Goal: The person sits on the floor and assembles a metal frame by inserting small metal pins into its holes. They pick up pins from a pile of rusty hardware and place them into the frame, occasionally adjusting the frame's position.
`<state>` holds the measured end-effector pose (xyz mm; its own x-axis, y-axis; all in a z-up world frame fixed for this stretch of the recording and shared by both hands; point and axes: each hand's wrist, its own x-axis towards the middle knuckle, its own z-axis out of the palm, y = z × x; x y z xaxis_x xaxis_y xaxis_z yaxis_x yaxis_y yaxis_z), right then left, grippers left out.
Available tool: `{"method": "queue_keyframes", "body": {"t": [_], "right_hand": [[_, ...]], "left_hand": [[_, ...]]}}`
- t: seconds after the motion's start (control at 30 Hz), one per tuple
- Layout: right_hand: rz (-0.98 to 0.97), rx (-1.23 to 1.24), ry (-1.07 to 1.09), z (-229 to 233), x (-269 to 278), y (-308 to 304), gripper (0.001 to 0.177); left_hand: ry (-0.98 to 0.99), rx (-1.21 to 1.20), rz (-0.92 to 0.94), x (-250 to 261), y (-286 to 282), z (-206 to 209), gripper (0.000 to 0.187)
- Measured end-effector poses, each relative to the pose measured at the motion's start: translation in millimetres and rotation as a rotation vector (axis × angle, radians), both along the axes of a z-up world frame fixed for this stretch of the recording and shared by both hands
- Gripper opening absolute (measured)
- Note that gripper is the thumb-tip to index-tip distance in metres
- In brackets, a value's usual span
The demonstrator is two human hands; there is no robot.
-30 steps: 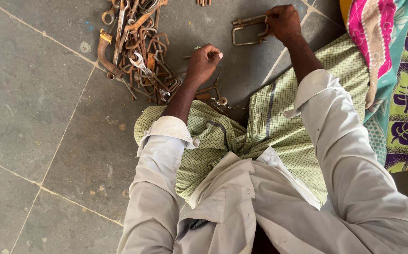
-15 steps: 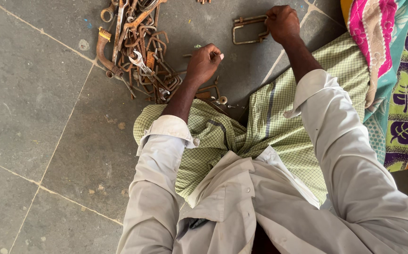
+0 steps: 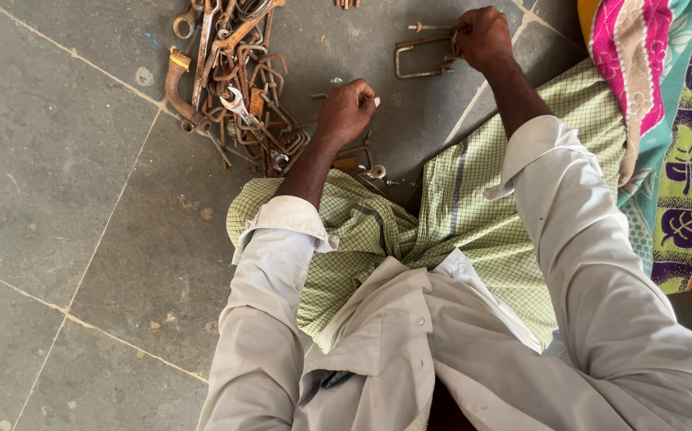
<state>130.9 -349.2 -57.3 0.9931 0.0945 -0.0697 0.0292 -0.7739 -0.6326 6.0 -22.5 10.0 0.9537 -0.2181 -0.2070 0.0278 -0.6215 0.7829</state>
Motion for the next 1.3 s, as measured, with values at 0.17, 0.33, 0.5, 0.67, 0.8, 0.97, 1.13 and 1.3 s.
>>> {"method": "queue_keyframes", "body": {"t": [0.17, 0.33, 0.5, 0.67, 0.8, 0.97, 1.13, 1.3], "right_hand": [[0.050, -0.192, -0.136, -8, -4, 5, 0.014], [0.083, -0.203, -0.247, -4, -9, 7, 0.015], [0.036, -0.140, -0.184, 4, -13, 11, 0.011], [0.013, -0.129, -0.147, 4, -12, 8, 0.008], [0.024, -0.104, -0.169, 0, -13, 5, 0.009], [0.028, -0.060, -0.159, 9, -17, 7, 0.014], [-0.034, 0.073, -0.272, 31, -44, 0, 0.015], [-0.022, 0.224, 0.058, 38, -124, 15, 0.011]], "left_hand": [[-0.003, 0.013, -0.030, 0, -1, -3, 0.017], [0.023, 0.004, -0.026, 1, 1, 1, 0.017], [0.000, 0.045, -0.028, 0, 0, 3, 0.019], [0.019, 0.040, -0.030, 0, 0, 5, 0.018], [0.036, 0.052, -0.035, 1, -1, 6, 0.018], [0.018, 0.049, -0.037, 2, 0, 3, 0.019], [-0.038, 0.095, -0.054, 2, 5, -18, 0.017], [-0.213, 0.229, -0.001, -2, 14, -38, 0.007]]}}
